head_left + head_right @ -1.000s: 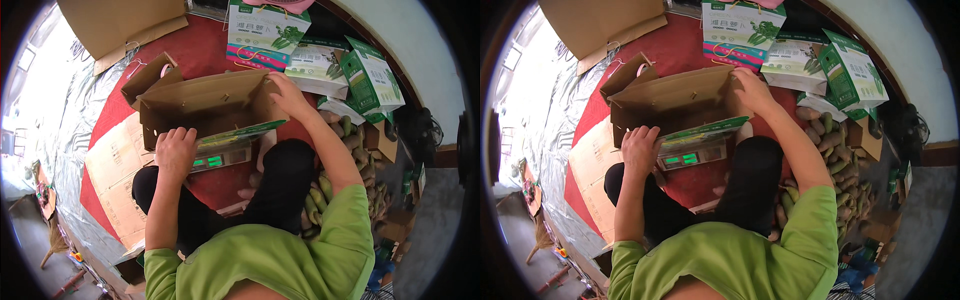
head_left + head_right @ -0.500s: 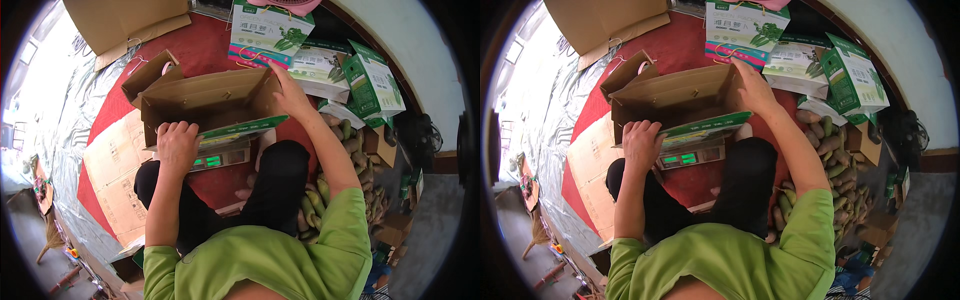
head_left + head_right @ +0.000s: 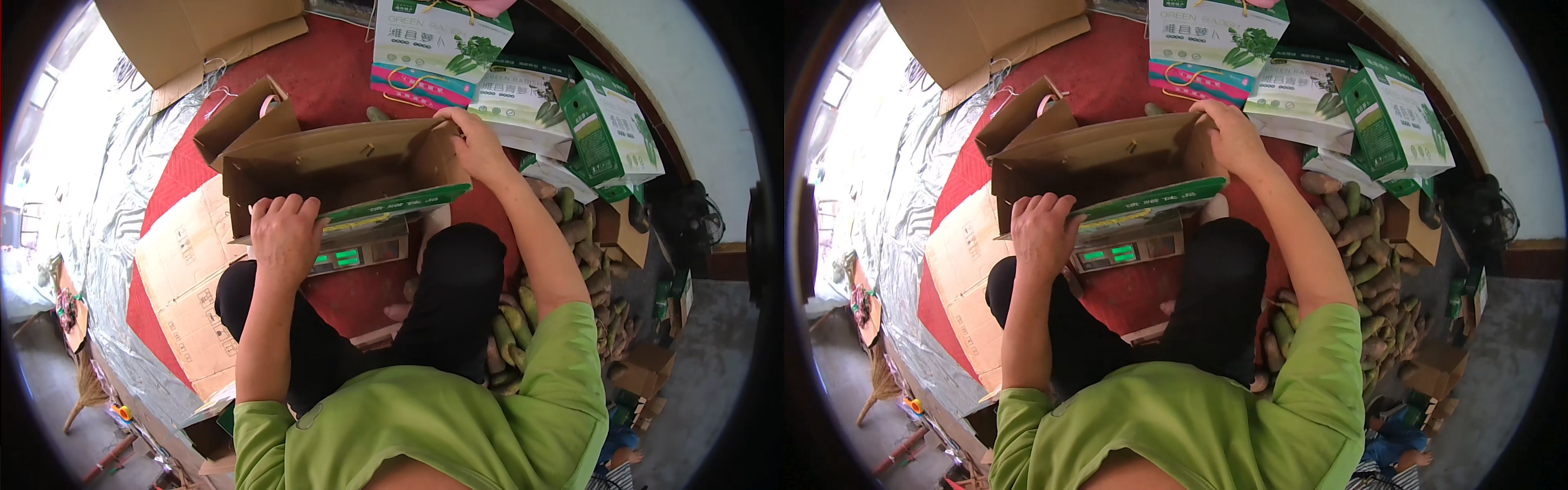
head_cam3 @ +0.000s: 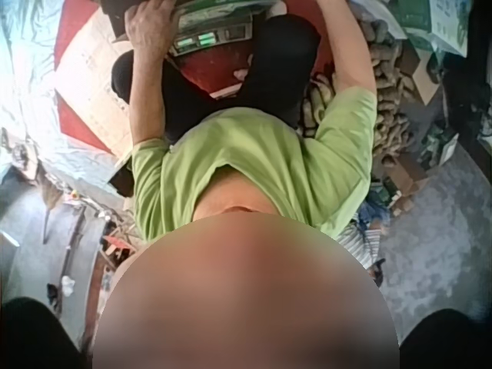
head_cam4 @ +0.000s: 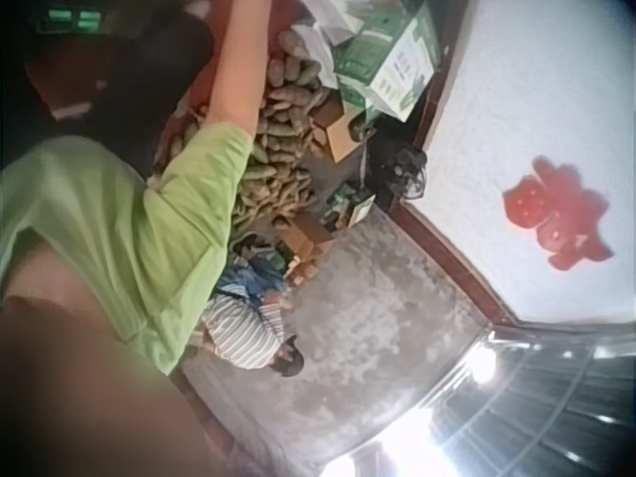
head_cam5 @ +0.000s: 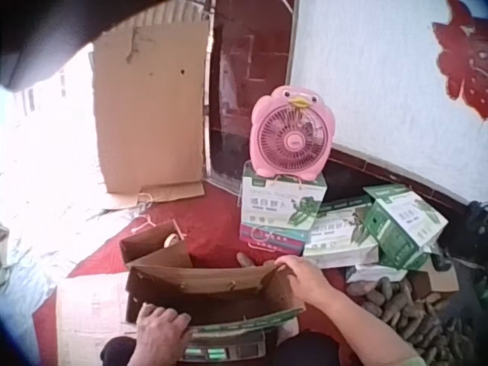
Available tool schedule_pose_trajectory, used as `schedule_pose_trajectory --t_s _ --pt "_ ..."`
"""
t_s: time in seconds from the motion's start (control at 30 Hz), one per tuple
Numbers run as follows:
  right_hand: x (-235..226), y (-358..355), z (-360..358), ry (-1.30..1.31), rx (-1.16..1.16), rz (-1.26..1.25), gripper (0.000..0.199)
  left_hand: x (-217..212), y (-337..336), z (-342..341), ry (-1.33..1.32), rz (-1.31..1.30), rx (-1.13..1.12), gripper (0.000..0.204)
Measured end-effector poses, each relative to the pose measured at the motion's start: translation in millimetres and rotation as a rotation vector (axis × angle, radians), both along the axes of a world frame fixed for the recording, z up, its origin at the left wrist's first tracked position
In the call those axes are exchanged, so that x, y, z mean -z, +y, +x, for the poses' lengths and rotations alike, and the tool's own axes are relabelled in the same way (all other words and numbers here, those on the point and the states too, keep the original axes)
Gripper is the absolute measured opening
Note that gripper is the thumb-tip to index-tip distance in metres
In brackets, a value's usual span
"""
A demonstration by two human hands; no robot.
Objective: Sort and package vegetables into boxes and bags using a weighing scale.
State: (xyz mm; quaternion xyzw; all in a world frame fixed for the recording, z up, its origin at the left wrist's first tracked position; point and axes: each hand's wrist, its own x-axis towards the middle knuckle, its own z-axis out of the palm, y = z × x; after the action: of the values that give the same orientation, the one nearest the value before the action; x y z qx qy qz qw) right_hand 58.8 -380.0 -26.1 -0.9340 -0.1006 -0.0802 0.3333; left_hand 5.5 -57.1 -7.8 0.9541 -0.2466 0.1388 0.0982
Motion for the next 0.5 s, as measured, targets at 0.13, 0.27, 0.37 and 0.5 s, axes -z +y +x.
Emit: schedule_pose_trajectory --t_s 0.13,0.27,0.37,0.5 --pt "-3 2 -3 -0.009 -0.022 -0.002 0.047 1 -1 2 -0.001 0.008 -0.018 0.017" --pt "-1 5 -3 0.018 0.019 0.059 0.047 0 -2 2 0.014 0.003 -0.02 0.017" --pt "7 0 0 0.004 0.001 0.098 0.049 -3 -1 0 0.019 0.001 -0.007 0.017" --pt "10 -1 3 -0.038 -0.046 0.169 0.049 -2 1 -3 0.021 -0.006 0.001 0.019"
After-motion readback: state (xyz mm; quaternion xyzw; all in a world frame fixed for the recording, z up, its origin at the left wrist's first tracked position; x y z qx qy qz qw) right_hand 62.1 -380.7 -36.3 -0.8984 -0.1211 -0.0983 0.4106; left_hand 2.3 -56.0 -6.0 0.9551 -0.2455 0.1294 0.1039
